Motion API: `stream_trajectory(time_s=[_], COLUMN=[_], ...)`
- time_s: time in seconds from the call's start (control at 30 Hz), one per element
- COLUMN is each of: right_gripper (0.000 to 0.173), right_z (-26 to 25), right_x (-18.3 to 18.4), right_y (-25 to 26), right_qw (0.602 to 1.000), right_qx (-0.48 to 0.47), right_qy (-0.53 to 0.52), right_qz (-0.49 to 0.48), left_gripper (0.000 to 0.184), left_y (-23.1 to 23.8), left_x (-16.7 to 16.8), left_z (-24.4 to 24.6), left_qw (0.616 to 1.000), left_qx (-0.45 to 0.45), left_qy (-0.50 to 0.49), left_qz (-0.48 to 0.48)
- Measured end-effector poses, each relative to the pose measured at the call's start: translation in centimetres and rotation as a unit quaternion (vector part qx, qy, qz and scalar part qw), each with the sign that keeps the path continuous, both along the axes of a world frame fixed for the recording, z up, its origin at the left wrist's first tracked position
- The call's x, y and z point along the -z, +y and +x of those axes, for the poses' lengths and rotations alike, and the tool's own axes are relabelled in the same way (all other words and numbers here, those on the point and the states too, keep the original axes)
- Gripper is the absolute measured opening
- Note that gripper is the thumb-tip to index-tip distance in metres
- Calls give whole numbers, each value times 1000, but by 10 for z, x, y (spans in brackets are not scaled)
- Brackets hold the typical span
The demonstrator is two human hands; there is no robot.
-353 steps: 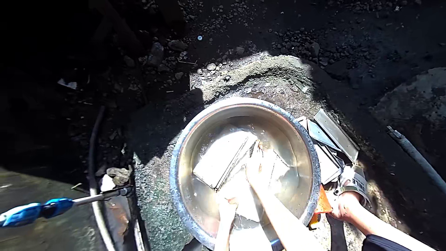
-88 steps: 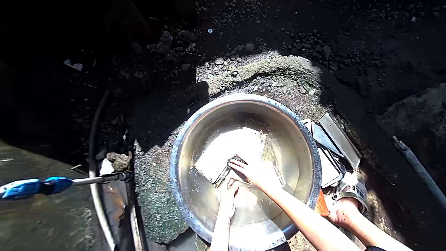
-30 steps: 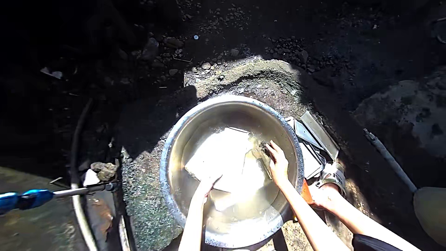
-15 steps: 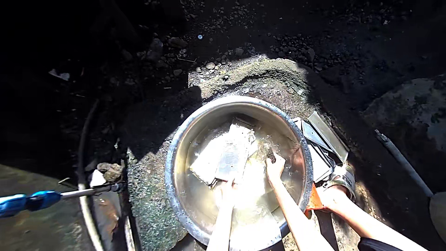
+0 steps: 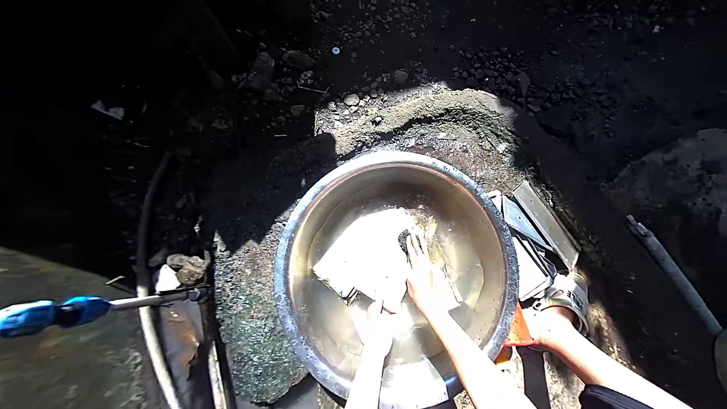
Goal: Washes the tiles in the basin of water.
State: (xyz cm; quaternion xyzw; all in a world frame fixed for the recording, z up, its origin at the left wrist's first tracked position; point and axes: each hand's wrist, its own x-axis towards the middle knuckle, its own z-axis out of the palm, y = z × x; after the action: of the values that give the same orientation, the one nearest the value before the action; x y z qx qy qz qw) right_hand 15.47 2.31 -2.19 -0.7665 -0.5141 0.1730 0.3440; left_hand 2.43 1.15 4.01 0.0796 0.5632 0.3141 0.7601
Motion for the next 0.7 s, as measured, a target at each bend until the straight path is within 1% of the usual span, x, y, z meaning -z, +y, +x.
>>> stream_trajectory(time_s=[0.03, 0.07, 0.1, 0.13, 0.17, 0.2, 0.3, 0.33, 0.37, 0.43, 0.47, 0.53, 0.57, 0.6, 0.63, 0.67, 0.7], right_gripper=[51, 48, 47, 46, 49, 52, 53, 53, 53, 52, 49, 52, 53, 52, 51, 49, 48], right_z=[-17, -31, -37, -31, -18, -5, 30, 32, 28, 5, -11, -33, -32, -25, -13, 0, 16], right_x=[0, 1, 0, 1, 1, 3, 2, 2, 0, 0, -2, -8, -7, -3, -2, -3, -7], right_y=[-17, -37, -52, -62, -65, -62, -24, -13, -9, -17, -30, -58, -65, -65, -59, -49, -36], right_qw=[1000, 998, 993, 986, 981, 983, 1000, 999, 998, 999, 999, 991, 986, 985, 990, 994, 987], right_qx=[-6, -42, -98, -149, -179, -171, -20, 24, 40, 22, -13, -118, -154, -161, -138, -96, -53], right_qy=[2, 1, -5, -19, -32, -38, 4, 7, 16, 26, 25, 30, 24, 18, 20, 47, 94], right_qz=[20, 44, 64, 77, 74, 59, -22, -36, -42, 1, 26, 48, 55, 54, 30, -29, -116], left_gripper=[44, 46, 46, 45, 46, 46, 45, 43, 43, 43, 44, 43, 42, 41, 43, 45, 47], left_y=[3, 8, 12, 11, 6, -2, -22, -26, -29, -25, -22, -17, -19, -25, -29, -33, -35], left_x=[-1, 0, 2, 5, 6, 6, 2, 0, -2, -4, -5, -1, 4, 10, 14, 15, 13], left_z=[2, 2, 2, 1, -2, -6, -9, -7, -6, -1, 1, 1, -1, -5, -11, -17, -21], left_qw=[1000, 1000, 1000, 999, 999, 998, 998, 998, 998, 999, 999, 999, 999, 998, 998, 997, 997], left_qx=[-10, -20, -29, -36, -43, -50, -42, -36, -32, -26, -25, -33, -36, -42, -47, -50, -48], left_qy=[-13, -12, 0, 10, 15, 22, 19, 16, 12, 10, 7, 17, 23, 33, 34, 39, 42], left_qz=[-1, -5, -9, -15, -26, -37, -42, -42, -43, -39, -35, -28, -29, -33, -40, -44, -51])
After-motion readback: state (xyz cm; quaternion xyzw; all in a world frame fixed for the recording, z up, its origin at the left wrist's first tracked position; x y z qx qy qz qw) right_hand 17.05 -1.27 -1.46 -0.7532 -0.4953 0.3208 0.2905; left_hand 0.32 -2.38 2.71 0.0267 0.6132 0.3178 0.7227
